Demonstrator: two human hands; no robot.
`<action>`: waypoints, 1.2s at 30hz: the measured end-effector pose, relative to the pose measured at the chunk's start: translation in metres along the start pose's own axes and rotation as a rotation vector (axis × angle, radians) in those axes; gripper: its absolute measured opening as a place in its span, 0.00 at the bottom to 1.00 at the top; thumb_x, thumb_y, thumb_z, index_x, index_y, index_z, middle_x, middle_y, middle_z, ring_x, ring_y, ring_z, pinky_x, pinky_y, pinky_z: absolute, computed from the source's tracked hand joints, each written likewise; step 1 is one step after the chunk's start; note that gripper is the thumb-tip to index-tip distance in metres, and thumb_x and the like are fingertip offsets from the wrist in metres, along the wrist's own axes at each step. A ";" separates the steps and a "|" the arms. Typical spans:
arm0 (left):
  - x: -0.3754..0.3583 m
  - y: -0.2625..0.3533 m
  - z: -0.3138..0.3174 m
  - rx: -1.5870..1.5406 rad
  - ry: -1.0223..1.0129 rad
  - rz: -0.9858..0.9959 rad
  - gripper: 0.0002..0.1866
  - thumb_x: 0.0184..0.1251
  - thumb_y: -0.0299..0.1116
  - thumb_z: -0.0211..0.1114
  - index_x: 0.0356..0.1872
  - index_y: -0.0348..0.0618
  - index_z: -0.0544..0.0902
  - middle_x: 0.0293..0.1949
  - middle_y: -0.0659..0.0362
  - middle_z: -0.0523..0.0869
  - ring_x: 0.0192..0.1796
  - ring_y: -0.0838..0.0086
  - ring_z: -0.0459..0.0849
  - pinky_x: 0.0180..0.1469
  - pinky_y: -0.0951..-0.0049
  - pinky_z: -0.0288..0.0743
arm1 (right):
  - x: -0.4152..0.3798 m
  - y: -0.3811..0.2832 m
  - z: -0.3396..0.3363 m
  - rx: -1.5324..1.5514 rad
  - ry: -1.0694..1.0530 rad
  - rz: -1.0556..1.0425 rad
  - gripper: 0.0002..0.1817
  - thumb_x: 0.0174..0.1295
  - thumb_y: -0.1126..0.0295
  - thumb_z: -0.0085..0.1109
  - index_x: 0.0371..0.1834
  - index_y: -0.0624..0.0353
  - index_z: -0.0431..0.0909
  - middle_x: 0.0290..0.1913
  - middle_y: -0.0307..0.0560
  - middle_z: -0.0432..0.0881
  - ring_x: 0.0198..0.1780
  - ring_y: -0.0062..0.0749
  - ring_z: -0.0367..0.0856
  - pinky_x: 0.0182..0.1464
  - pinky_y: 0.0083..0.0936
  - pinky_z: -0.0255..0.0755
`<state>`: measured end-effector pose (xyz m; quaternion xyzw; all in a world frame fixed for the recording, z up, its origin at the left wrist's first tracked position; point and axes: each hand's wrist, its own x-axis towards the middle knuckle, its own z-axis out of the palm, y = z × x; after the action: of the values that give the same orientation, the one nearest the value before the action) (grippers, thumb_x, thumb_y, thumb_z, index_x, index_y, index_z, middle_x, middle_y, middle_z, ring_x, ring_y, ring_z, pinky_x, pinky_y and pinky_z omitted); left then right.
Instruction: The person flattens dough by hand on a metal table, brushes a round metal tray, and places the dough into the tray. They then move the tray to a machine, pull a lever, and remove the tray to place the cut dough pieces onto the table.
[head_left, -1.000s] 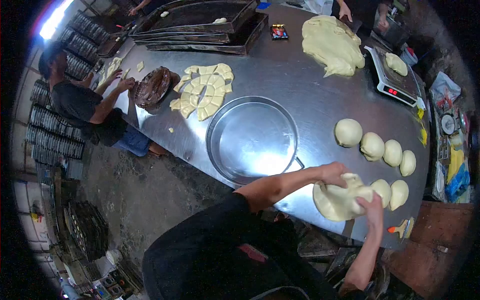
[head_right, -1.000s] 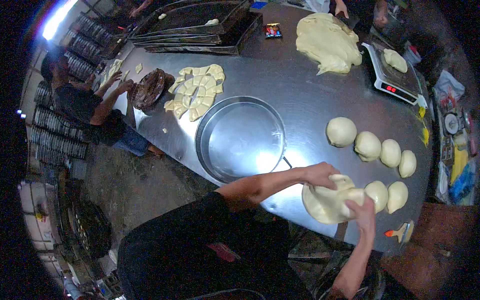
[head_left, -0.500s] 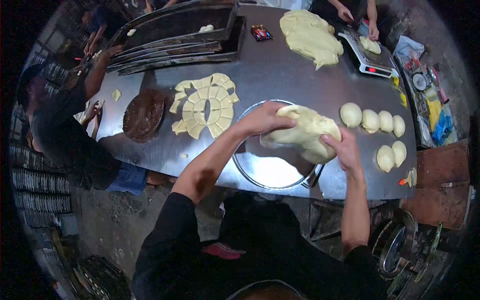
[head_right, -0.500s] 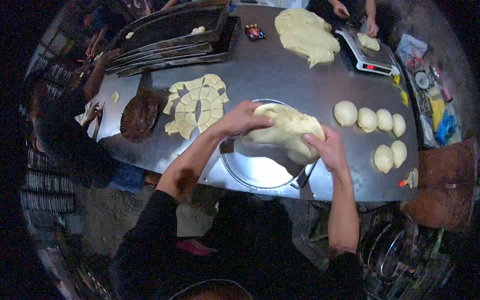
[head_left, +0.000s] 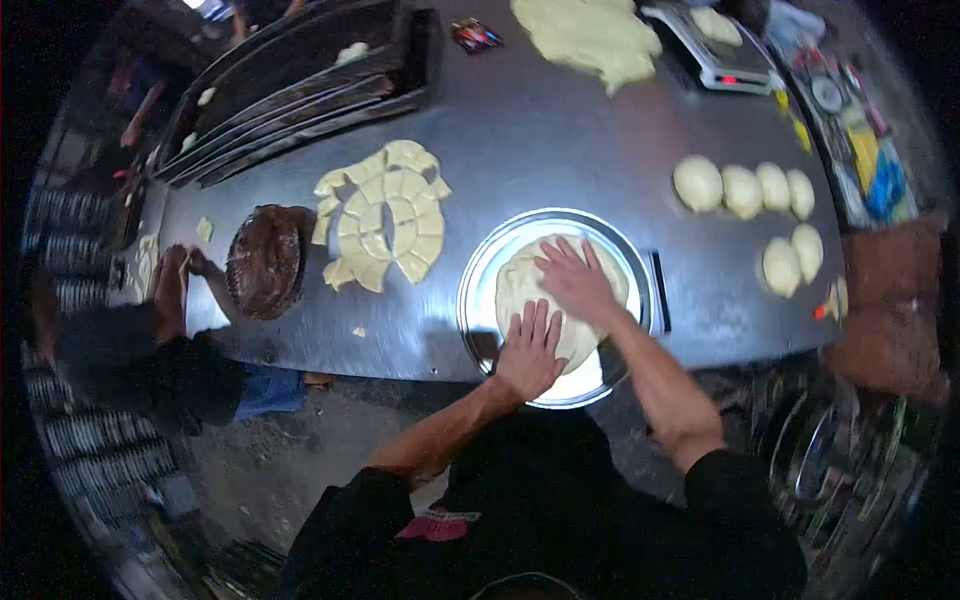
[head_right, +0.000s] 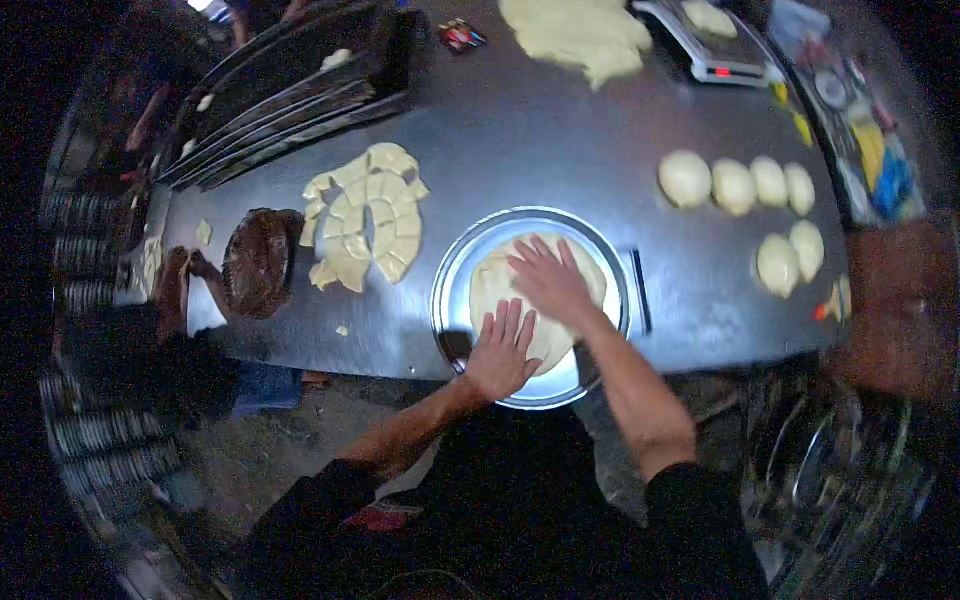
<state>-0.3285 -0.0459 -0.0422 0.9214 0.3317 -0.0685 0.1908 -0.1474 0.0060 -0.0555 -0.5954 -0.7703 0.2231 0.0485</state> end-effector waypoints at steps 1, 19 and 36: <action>0.008 0.003 -0.025 -0.061 -0.205 0.001 0.36 0.69 0.49 0.50 0.68 0.30 0.60 0.71 0.35 0.55 0.73 0.44 0.52 0.73 0.48 0.43 | 0.010 0.041 0.041 0.511 0.005 0.011 0.25 0.70 0.56 0.41 0.66 0.57 0.67 0.73 0.51 0.58 0.75 0.41 0.52 0.74 0.53 0.38; 0.107 -0.015 -0.008 0.052 0.183 0.521 0.35 0.68 0.51 0.53 0.69 0.39 0.63 0.71 0.43 0.61 0.75 0.54 0.53 0.75 0.56 0.46 | -0.119 0.000 0.050 0.030 0.410 0.673 0.39 0.68 0.49 0.43 0.73 0.68 0.51 0.75 0.63 0.50 0.77 0.51 0.44 0.75 0.49 0.32; 0.164 0.003 -0.042 0.112 -0.047 0.212 0.37 0.65 0.49 0.53 0.66 0.28 0.63 0.70 0.37 0.60 0.75 0.48 0.51 0.75 0.53 0.40 | -0.099 0.082 -0.081 0.368 0.476 0.668 0.26 0.70 0.56 0.38 0.62 0.66 0.67 0.66 0.59 0.66 0.71 0.48 0.58 0.72 0.46 0.48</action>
<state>-0.1999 0.0646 -0.0439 0.9586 0.2238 -0.0878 0.1528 -0.0177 -0.0479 0.0029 -0.8277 -0.4507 0.2168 0.2546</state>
